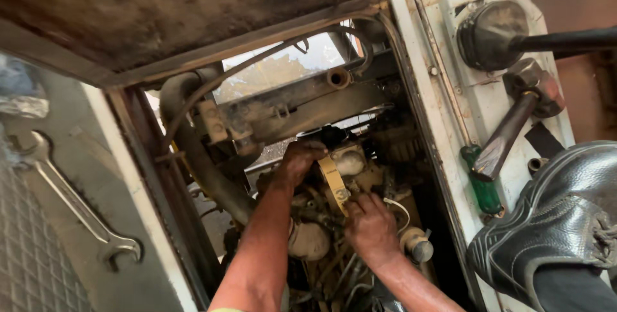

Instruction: The person handles a piece of sandpaper and a black belt while working on the components of an exposed engine inside a vehicle cab.

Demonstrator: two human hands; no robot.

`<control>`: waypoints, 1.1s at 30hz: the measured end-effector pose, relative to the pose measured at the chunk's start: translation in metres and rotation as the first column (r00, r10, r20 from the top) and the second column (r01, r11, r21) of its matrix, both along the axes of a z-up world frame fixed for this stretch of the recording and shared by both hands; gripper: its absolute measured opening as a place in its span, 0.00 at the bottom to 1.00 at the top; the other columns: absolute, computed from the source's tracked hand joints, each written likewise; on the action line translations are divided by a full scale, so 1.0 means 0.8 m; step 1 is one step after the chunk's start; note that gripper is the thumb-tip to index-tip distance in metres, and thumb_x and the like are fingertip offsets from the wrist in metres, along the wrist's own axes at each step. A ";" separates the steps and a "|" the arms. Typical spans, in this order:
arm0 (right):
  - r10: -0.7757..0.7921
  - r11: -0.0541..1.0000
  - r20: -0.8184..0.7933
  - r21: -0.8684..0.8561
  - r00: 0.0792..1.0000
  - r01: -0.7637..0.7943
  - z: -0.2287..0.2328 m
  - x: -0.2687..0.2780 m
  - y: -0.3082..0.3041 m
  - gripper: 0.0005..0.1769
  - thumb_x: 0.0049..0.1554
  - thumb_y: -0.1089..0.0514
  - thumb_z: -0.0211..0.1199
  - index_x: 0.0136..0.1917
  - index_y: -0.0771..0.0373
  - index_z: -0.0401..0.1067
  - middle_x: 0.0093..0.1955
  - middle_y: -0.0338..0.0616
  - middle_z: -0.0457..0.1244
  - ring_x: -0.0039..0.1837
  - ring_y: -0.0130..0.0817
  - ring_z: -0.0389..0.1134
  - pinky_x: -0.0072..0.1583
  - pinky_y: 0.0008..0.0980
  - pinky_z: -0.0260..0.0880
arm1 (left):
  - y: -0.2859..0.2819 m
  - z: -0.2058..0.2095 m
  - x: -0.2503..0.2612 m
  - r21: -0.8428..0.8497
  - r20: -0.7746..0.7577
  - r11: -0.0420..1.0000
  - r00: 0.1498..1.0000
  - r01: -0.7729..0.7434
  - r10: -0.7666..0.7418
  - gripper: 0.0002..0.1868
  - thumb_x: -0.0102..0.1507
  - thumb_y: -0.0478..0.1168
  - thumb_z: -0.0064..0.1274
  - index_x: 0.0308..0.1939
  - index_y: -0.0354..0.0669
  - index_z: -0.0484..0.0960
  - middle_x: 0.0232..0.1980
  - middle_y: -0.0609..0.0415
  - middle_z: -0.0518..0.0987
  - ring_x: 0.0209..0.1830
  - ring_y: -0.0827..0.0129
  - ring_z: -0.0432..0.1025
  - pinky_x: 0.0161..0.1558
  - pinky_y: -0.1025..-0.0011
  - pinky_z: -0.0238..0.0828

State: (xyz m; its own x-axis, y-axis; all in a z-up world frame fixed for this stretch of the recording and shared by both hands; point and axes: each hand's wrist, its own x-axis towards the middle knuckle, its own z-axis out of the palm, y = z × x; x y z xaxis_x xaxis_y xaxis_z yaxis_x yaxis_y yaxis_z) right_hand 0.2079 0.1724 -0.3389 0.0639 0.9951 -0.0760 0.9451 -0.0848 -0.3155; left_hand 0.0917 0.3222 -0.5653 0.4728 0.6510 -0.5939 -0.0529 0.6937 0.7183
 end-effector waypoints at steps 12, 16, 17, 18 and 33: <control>0.176 0.981 0.094 -0.102 0.980 -0.167 -0.006 0.005 0.027 0.08 0.42 0.64 0.65 0.39 0.61 0.76 0.51 0.49 0.67 0.56 0.49 0.65 0.55 0.48 0.66 | -0.027 -0.071 0.016 0.045 -0.048 0.996 0.996 0.081 -0.079 0.11 0.49 0.35 0.69 0.35 0.37 0.88 0.39 0.49 0.86 0.39 0.64 0.78 0.44 0.67 0.75; 0.211 0.970 0.052 -0.135 0.976 -0.203 -0.005 0.000 0.046 0.21 0.28 0.54 0.71 0.37 0.64 0.79 0.48 0.52 0.67 0.54 0.53 0.63 0.53 0.55 0.63 | -0.028 -0.071 0.000 0.161 -0.359 0.971 0.927 0.178 -0.110 0.11 0.51 0.38 0.71 0.34 0.37 0.87 0.38 0.45 0.85 0.37 0.62 0.76 0.43 0.66 0.74; 0.168 0.970 0.053 -0.190 0.984 -0.155 -0.003 0.004 0.046 0.19 0.30 0.55 0.71 0.37 0.63 0.79 0.49 0.50 0.68 0.56 0.51 0.63 0.55 0.54 0.64 | -0.033 -0.071 0.006 0.111 -0.483 0.963 0.860 0.246 -0.164 0.11 0.52 0.38 0.70 0.35 0.37 0.87 0.39 0.44 0.85 0.38 0.60 0.76 0.44 0.65 0.74; 0.124 0.964 0.057 -0.244 0.991 -0.107 -0.002 0.008 0.046 0.16 0.33 0.56 0.71 0.37 0.62 0.79 0.49 0.47 0.68 0.57 0.49 0.63 0.57 0.52 0.64 | -0.038 -0.071 0.013 0.121 -0.483 0.956 0.857 0.268 -0.179 0.10 0.53 0.38 0.69 0.35 0.37 0.87 0.40 0.43 0.85 0.39 0.58 0.76 0.45 0.64 0.75; 0.094 0.903 0.116 -0.428 0.989 -0.036 0.011 -0.001 0.077 0.16 0.35 0.52 0.71 0.40 0.53 0.81 0.47 0.38 0.69 0.59 0.42 0.64 0.54 0.58 0.61 | -0.032 -0.139 0.001 0.498 -0.588 0.550 0.727 0.670 -0.354 0.11 0.61 0.39 0.53 0.42 0.44 0.89 0.50 0.44 0.84 0.51 0.50 0.78 0.54 0.59 0.76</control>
State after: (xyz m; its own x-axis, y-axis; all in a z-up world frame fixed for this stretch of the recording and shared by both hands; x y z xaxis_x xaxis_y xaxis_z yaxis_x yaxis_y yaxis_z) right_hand 0.2074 0.2341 -0.3297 0.0388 0.8728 -0.4866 0.9833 -0.1201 -0.1370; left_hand 0.0922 0.2966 -0.6767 0.6929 0.6399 -0.3322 0.5322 -0.1433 0.8344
